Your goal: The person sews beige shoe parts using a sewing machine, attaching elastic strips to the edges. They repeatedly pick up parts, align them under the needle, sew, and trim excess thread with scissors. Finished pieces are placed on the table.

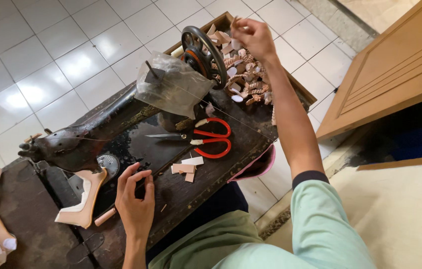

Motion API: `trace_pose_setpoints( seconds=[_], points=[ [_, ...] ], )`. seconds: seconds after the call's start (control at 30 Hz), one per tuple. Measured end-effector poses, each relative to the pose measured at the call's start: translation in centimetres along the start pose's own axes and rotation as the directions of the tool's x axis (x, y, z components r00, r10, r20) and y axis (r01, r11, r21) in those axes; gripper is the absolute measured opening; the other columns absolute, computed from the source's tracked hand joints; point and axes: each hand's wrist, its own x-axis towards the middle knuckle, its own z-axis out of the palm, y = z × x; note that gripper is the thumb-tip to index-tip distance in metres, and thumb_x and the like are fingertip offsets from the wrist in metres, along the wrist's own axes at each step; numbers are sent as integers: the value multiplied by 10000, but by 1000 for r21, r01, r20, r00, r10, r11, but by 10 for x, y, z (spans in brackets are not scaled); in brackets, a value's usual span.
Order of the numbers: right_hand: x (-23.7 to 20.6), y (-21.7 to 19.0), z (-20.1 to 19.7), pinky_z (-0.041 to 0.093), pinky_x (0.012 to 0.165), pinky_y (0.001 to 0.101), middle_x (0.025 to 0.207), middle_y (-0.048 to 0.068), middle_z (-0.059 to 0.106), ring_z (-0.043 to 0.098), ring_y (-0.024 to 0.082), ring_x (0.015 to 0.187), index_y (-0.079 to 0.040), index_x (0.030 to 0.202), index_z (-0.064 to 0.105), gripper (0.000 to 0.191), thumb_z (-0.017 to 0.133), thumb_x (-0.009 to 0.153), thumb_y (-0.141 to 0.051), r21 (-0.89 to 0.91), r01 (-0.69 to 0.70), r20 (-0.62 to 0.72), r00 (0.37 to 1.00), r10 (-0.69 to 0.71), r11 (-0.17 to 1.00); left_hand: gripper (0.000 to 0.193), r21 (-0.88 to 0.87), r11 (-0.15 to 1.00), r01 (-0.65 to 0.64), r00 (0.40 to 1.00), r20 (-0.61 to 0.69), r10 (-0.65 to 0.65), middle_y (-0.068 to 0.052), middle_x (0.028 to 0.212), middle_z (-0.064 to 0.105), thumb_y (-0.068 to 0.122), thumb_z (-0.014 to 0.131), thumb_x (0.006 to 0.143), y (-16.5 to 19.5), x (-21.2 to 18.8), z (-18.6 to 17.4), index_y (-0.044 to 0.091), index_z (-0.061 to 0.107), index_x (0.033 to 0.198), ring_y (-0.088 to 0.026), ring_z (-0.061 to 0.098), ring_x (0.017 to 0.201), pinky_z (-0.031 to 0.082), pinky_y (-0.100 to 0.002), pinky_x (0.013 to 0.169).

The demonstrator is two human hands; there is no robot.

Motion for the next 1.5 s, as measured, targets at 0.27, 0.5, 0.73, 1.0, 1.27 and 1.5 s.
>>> trace_pose_setpoints(
  seconds=[0.27, 0.5, 0.73, 1.0, 1.27, 1.5],
  points=[
    [-31, 7, -3, 665, 901, 349, 1118, 198, 766, 760, 255, 979, 6, 1217, 696, 310, 459, 1052, -107, 543, 16, 59, 997, -57, 840, 145, -49, 999, 22, 1000, 13, -22, -93, 1336, 652, 60, 723, 915, -7, -2, -8, 70, 708, 1059, -261, 689, 1105, 561, -375, 898],
    [-148, -7, -3, 512, 588, 288, 1012, 145, 798, 708, 185, 731, -36, 1165, 769, 258, 687, 950, -151, -92, 231, -114, 964, -241, 968, 129, 48, 983, -178, 982, -56, 181, -115, 1288, 663, 55, 706, 963, 1, 2, -11, 86, 698, 1088, -304, 692, 1113, 574, -376, 861],
    [-267, -51, 103, 620, 818, 275, 1015, 71, 776, 749, 107, 919, -30, 924, 598, 192, 789, 913, -52, 151, 199, 311, 920, -238, 968, 380, -703, 653, 282, 904, 423, 65, -98, 1187, 724, 115, 643, 1039, 11, -15, 0, -33, 614, 1388, -167, 680, 1045, 559, -289, 920],
    [-243, -15, 121, 533, 953, 449, 1234, 156, 682, 653, 377, 1129, -83, 1234, 643, 398, 804, 887, -190, -588, 551, 316, 831, -458, 593, 394, -856, 321, 405, 900, 313, -303, -95, 1090, 707, 177, 618, 1043, -38, -12, -39, -74, 620, 1346, -198, 730, 1065, 602, -373, 973],
    [-258, -24, 126, 548, 760, 330, 1046, 143, 711, 686, 239, 850, -70, 1291, 672, 453, 818, 866, -126, -359, 378, 385, 893, -234, 853, 418, -901, 355, 248, 964, 191, -186, -98, 1104, 706, 147, 710, 998, -38, -8, -96, -90, 634, 1333, -191, 723, 1029, 646, -380, 957],
    [-356, -26, 157, 545, 587, 234, 842, 31, 661, 631, 83, 660, 26, 1174, 644, 567, 834, 837, -389, 318, -331, 566, 818, 103, 888, 398, -861, 434, 264, 963, 211, -168, -103, 1066, 736, 143, 716, 984, -12, -10, -120, -95, 655, 1297, -178, 753, 994, 665, -339, 887]
  ],
)
